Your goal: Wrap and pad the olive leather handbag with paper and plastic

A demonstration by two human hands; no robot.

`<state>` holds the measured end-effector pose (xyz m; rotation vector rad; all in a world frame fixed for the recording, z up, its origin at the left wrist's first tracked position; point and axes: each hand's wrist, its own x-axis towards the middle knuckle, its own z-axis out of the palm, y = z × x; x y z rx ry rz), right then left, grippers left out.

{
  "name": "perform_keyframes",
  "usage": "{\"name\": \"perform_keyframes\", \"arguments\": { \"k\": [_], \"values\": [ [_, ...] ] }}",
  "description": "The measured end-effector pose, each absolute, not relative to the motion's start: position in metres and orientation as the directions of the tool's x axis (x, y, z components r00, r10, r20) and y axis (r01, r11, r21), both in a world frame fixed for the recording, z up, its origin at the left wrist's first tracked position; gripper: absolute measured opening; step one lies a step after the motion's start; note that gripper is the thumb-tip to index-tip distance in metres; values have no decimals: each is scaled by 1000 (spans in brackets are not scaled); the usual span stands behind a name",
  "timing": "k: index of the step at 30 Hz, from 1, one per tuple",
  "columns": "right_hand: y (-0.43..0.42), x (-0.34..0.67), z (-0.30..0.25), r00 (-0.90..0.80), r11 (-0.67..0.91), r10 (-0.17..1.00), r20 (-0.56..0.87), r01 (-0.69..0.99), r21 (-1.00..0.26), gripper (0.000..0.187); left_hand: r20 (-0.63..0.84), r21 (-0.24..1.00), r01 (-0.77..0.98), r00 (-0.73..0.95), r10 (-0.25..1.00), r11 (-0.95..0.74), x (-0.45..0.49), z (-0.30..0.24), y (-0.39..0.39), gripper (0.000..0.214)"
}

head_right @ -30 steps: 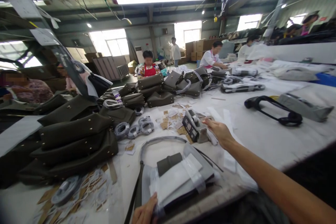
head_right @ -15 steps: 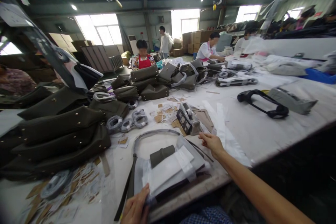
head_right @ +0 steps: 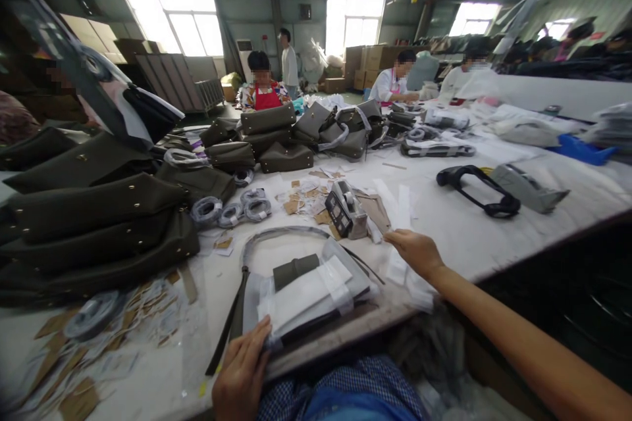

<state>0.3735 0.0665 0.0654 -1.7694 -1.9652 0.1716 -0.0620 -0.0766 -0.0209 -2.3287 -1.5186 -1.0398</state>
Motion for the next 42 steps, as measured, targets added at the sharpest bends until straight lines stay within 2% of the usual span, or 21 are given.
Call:
{"name": "perform_keyframes", "arguments": {
  "k": [3, 4, 6, 7, 9, 13, 16, 20, 22, 24, 27, 29, 33, 36, 39, 42],
  "values": [
    [57, 363, 94, -382, 437, 878, 289, 886, -157, 29, 629, 273, 865, 171, 758, -421, -55, -10, -80, 33],
    [56, 354, 103, -485, 530, 827, 283, 841, -107, 30, 622, 293, 866, 150, 769, -406, -52, -6, -81, 31],
    [54, 329, 121, -655, 694, 707, 266, 715, -84, 29, 603, 330, 865, 116, 790, -379, -49, 1, -83, 30],
    [54, 312, 129, -725, 762, 642, 249, 640, -102, 27, 592, 343, 866, 102, 799, -364, -48, 3, -84, 31],
    [54, 275, 143, -826, 844, 529, 193, 491, -214, 24, 576, 365, 870, 69, 815, -331, -46, 6, -85, 32],
    [56, 199, 159, -950, 858, 307, 55, 252, -448, 25, 549, 394, 872, 30, 835, -290, -44, 10, -86, 35],
    [66, 151, 154, -986, 838, 166, -12, 148, -525, 28, 552, 400, 867, 30, 834, -296, -42, 12, -86, 31],
    [88, 105, 136, -991, 843, 57, -123, 114, -525, 24, 561, 397, 869, 26, 828, -296, -40, 13, -86, 24],
    [98, 89, 130, -975, 835, 42, -218, 154, -528, 23, 563, 397, 872, 16, 826, -287, -40, 13, -85, 22],
    [106, 78, 131, -947, 774, 31, -321, 226, -591, 25, 566, 398, 873, 8, 825, -281, -39, 13, -85, 21],
    [110, 70, 144, -876, 583, -39, -481, 371, -723, 33, 565, 403, 871, 5, 825, -282, -39, 11, -85, 23],
    [111, 67, 154, -814, 461, -114, -570, 465, -756, 40, 564, 411, 867, 1, 826, -281, -39, 9, -85, 23],
    [112, 63, 160, -748, 366, -216, -627, 533, -762, 46, 561, 425, 861, -8, 828, -280, -39, 6, -85, 22],
    [114, 56, 146, -768, 469, -174, -616, 485, -738, 36, 562, 428, 858, -8, 827, -283, -39, 6, -85, 22],
    [117, 47, 129, -790, 719, -62, -610, 389, -576, 22, 565, 425, 857, 0, 825, -291, -40, 6, -85, 21],
    [119, 39, 117, -810, 851, 4, -587, 311, -424, 16, 573, 426, 856, -5, 819, -293, -39, 6, -85, 21]
  ]
}}
